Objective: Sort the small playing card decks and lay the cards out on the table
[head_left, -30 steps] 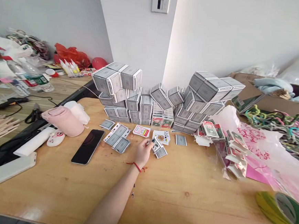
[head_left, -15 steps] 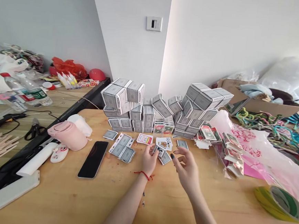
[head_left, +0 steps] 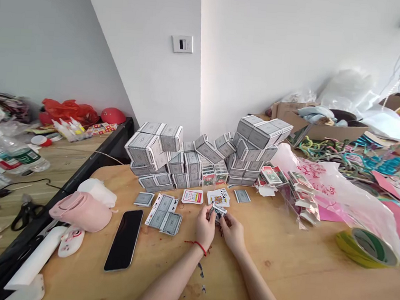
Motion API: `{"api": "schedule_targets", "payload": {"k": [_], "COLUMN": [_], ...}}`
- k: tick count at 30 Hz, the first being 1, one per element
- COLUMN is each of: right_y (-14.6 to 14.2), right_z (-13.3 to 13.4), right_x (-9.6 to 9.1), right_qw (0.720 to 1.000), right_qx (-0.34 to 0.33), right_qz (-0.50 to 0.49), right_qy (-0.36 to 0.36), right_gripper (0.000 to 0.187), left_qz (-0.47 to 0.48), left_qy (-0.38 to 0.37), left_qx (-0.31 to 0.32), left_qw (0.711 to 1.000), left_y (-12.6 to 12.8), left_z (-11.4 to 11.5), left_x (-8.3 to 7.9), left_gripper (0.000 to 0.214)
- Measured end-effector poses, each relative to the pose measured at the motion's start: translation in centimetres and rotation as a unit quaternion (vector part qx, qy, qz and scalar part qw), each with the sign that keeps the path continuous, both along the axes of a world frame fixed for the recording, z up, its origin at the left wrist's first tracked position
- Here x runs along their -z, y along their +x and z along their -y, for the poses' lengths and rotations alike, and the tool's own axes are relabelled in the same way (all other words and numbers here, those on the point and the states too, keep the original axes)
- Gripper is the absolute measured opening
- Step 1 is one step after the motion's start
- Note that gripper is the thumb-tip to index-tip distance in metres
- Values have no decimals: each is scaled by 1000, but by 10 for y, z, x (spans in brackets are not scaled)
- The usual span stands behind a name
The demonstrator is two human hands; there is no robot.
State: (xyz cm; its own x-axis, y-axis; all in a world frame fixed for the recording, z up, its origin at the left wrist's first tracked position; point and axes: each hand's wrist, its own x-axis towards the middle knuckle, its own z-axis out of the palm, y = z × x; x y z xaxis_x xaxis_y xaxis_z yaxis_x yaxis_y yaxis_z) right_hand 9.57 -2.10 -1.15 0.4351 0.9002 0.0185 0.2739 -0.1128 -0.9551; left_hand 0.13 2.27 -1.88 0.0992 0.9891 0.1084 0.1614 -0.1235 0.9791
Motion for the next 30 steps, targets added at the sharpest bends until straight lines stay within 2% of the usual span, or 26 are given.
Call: {"api": "schedule_targets", "payload": {"k": [5, 9, 12, 16, 19, 24, 27, 30], "right_y": [7, 7, 6, 10, 16, 24, 26, 29], "right_z": [1, 3, 5, 7, 8, 9, 10, 11], "right_x": [4, 4, 3, 4, 7, 12, 12, 12], "right_qw": [1000, 998, 998, 993, 996, 999, 998, 994], "right_qx": [-3, -7, -4, 57, 31, -19, -33, -37], "right_qz": [-6, -15, -37, -77, -45, 1, -21, -87], "right_qy": [30, 53, 47, 66, 70, 50, 53, 56], "right_gripper": [40, 36, 36, 44, 41, 42, 44, 45], "left_qz": [-23, -33, -57, -64, -123, -252, -284, -281], "left_qy": [9, 5, 31, 53, 86, 140, 172, 182], "left_qx": [-2, 18, 24, 22, 22, -14, -15, -15], "left_qw": [1000, 999, 998, 996, 988, 958, 943, 942], "left_y": [0, 3, 5, 5, 5, 5, 3, 0], "left_z": [-1, 2, 6, 13, 20, 30, 32, 33], "left_x": [2, -3, -9, -14, -14, -10, -7, -6], "left_gripper": [25, 28, 28, 37, 38, 36, 38, 38]}}
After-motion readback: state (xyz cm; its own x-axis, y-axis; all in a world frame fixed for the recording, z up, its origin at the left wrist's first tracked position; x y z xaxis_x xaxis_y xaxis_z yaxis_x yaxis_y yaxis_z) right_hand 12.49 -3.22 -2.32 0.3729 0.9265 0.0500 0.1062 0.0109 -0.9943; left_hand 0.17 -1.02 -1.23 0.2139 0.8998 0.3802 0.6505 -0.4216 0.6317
